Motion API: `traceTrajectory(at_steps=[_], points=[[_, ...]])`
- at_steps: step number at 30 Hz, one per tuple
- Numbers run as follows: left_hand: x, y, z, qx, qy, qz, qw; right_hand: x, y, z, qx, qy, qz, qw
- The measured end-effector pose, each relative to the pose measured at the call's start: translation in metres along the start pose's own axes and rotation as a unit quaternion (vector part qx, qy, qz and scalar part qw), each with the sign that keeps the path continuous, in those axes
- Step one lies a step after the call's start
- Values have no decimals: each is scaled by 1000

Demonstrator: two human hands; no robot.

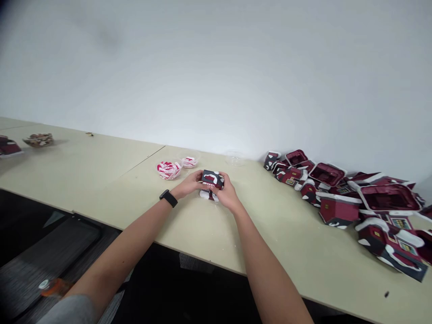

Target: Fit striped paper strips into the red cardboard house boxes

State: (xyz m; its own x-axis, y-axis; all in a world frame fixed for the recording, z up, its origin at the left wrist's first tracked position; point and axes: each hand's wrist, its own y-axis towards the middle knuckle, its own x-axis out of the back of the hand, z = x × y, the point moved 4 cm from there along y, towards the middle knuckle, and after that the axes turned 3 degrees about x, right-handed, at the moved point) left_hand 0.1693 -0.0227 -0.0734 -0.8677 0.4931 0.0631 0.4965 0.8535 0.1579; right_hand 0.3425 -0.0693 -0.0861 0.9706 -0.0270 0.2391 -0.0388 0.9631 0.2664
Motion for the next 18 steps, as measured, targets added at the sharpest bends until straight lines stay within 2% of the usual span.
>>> traceTrajectory(at_steps=[4,12,18], points=[[1,1,1,-3,17,2,1000,0,-1,3,-22,-27,3,999],[-1,-4,-7,5,52,33,998,0,-4,11,-40,-15,8,999],[0,-3,-6,12,38,50,998,-1,-3,11,-41,-15,15,999]])
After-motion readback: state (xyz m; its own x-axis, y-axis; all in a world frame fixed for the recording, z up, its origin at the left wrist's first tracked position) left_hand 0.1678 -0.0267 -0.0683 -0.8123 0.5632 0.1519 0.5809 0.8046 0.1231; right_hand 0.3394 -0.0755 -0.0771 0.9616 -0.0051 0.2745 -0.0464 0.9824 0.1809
